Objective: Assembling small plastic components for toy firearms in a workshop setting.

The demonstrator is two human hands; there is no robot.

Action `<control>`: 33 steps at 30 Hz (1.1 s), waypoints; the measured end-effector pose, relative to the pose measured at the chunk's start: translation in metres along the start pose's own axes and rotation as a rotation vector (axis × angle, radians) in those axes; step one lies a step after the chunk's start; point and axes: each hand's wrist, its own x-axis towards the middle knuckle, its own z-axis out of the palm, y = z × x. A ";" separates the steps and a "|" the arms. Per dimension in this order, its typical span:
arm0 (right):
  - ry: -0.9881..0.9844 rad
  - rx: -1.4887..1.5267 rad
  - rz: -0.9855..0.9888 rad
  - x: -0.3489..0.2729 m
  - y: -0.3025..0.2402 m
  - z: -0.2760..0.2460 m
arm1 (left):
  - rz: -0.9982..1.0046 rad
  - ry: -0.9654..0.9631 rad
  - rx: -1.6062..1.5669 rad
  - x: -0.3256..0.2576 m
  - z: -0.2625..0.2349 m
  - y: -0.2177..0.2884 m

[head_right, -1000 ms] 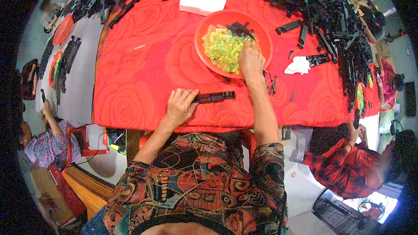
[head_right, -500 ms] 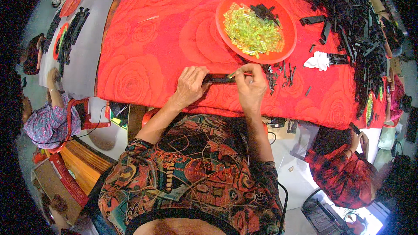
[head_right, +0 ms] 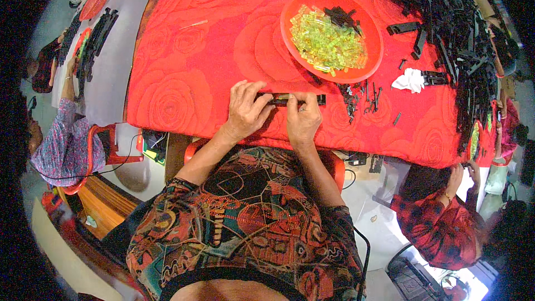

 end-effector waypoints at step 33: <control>-0.034 0.113 0.158 0.001 -0.002 0.010 | 0.002 -0.090 0.002 0.004 0.003 0.002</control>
